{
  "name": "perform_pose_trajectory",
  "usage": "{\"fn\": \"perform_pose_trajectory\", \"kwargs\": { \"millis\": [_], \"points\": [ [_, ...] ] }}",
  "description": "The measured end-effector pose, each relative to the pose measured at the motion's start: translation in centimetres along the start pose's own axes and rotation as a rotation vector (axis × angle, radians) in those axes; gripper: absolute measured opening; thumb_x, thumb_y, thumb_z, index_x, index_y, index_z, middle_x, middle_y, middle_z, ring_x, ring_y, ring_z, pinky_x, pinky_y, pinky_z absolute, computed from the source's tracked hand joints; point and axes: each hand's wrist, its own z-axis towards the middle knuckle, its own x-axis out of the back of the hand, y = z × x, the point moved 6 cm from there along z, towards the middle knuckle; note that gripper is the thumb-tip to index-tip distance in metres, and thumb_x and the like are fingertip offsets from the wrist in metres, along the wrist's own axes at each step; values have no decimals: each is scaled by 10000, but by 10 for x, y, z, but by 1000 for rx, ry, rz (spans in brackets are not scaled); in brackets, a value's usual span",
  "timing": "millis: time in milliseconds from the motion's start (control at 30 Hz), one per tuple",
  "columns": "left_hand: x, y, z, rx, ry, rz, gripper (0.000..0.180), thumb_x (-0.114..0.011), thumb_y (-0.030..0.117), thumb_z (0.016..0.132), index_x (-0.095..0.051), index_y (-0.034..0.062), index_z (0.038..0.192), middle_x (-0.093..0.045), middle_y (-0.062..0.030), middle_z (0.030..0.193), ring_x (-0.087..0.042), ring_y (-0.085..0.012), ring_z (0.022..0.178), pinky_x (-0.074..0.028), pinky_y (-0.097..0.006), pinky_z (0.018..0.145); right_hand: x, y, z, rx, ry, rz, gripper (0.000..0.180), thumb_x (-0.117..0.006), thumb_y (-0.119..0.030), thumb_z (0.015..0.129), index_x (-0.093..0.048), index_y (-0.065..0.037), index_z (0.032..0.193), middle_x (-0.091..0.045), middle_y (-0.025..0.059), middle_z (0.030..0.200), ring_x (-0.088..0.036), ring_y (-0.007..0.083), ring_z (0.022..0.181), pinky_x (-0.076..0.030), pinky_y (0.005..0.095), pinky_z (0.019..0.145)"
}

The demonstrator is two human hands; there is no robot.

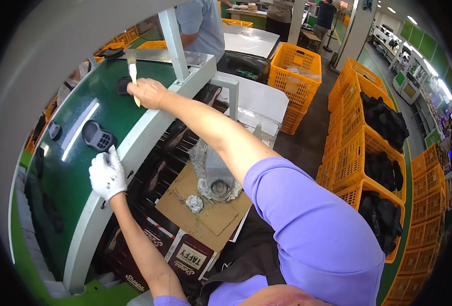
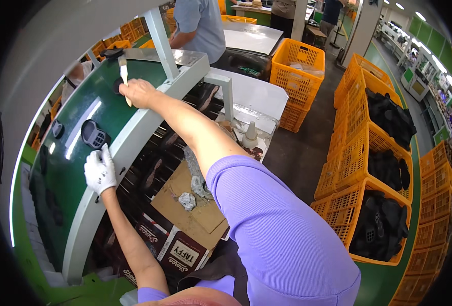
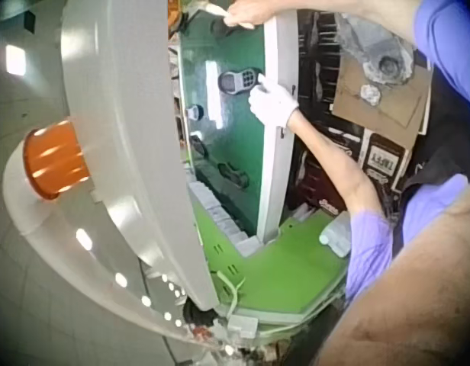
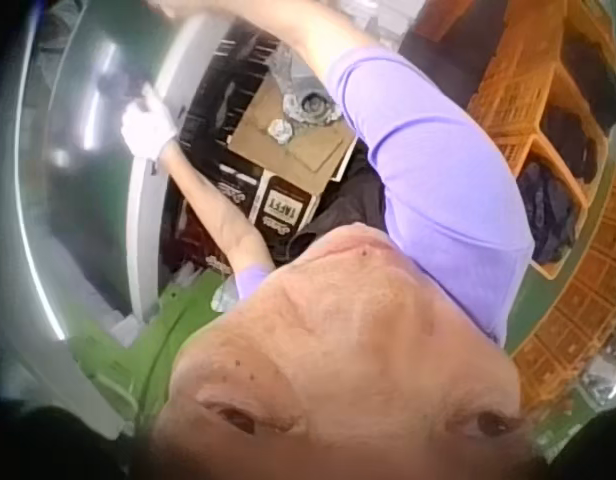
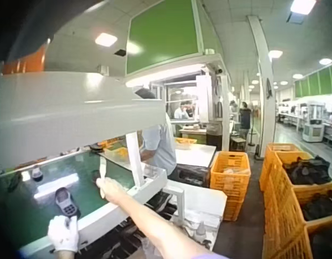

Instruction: The person applies a dark liquid to the soles of black slip-on shoes using a brush. They pick up shoes from a conveyor belt and a nearby crate, apply the liquid to the sole, and place the shoes back on the belt. The process is repeated for multiple shoes.

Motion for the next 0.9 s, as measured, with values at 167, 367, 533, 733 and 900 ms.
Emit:
{"fn": "perform_pose_trajectory", "kwargs": {
  "millis": [167, 367, 533, 733, 900],
  "points": [
    [3, 2, 0, 27, -49, -40, 409, -519, 470, 866, -657, 87, 821, -636, -120, 829, -608, -316, 778, -477, -430, 686, 18, -47, -14, 383, -3, 75, 64, -544, -175, 755, -502, -150, 796, -562, 81, 682, -605, 304, 660, -468, 446, 540],
    [-4, 0, 1, 155, -202, 91, 499, -466, 522, 876, -645, 57, 854, -640, -173, 863, -613, -360, 804, -476, -448, 711, 164, -153, -115, 807, 110, 306, 200, -614, -210, 666, -433, -129, 687, -525, 21, 698, -572, 223, 661, -468, 345, 567],
    [-25, -4, 3, 182, -270, 81, 607, -437, 597, 850, -634, 74, 1088, -634, -168, 1063, -594, -365, 970, -452, -407, 865, 304, -91, -241, 666, 52, 309, 137, -588, -160, 729, -454, -140, 713, -502, 52, 826, -566, 216, 852, -472, 321, 780],
    [-36, -43, 13, 196, -303, 126, 611, -441, 558, 863, -618, 30, 1114, -617, -176, 1112, -578, -328, 1035, -413, -380, 926, 460, 81, -435, -394, -103, -113, 231, -607, -51, 680, -576, -114, 901, -625, 83, 1066, -595, 275, 967, -484, 353, 814],
    [25, 105, -7, 392, 267, -323, 440, -587, 397, 862, -663, -21, 972, -666, -160, 954, -623, -249, 864, -477, -344, 802, 537, 115, -607, -1186, -61, -105, 145, -591, -14, 800, -501, -66, 902, -612, 165, 1093, -576, 329, 1057, -463, 366, 848]
  ]
}}
